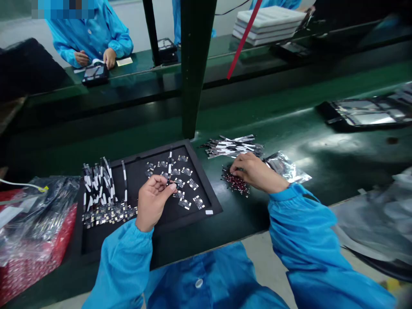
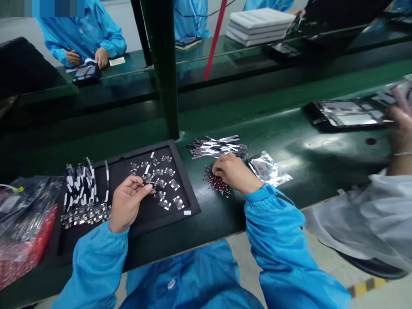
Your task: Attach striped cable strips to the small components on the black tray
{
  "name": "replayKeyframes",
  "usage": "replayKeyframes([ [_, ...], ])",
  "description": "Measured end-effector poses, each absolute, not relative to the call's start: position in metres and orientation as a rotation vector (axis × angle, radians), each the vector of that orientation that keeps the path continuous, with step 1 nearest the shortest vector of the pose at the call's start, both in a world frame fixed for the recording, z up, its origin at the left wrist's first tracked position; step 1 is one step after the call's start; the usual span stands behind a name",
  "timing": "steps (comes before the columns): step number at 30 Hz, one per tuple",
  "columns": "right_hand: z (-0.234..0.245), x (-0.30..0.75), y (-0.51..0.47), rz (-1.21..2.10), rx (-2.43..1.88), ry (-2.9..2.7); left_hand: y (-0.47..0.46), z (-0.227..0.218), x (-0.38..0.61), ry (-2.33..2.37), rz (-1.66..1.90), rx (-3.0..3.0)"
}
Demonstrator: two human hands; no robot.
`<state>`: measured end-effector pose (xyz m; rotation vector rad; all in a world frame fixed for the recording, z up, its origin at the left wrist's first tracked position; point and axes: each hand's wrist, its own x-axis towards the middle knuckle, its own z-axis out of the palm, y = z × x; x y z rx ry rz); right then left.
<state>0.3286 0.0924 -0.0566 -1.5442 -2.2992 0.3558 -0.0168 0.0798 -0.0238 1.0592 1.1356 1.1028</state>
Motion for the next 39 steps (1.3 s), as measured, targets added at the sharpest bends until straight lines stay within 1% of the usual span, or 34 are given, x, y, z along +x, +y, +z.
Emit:
replayKeyframes([
  [3, -0.049, 0.328, 0.092, 0.450, -1.500, -2.221, 0.079, -0.021, -0.017, 1.102, 1.091, 0.991],
  [9, -0.030, 0.321, 0.083, 0.464, -1.607, -1.610, 0.078, -0.015, -0.015, 1.026, 1.016, 0.819],
  [12, -0.016, 0.299, 0.076, 0.471, -1.598, -1.437, 0.078, -0.014, -0.015, 1.020, 0.996, 0.801],
  [14, -0.006, 0.274, 0.072, 0.544, -1.523, -1.467, 0.077, -0.014, -0.015, 1.014, 0.989, 0.798],
  [18, 0.000, 0.216, 0.067, 0.897, -1.289, -1.733, 0.075, -0.013, -0.014, 1.006, 0.981, 0.787],
  [21, -0.006, 0.188, 0.067, 0.979, -1.234, -1.771, 0.075, -0.014, -0.014, 1.007, 0.981, 0.758],
  [29, -0.021, 0.178, 0.064, 1.058, -1.205, -1.707, 0.075, -0.021, -0.012, 1.049, 0.972, 0.800],
  [39, -0.026, 0.172, 0.061, 0.912, -1.181, -1.746, 0.073, -0.020, -0.011, 1.088, 0.984, 0.840],
])
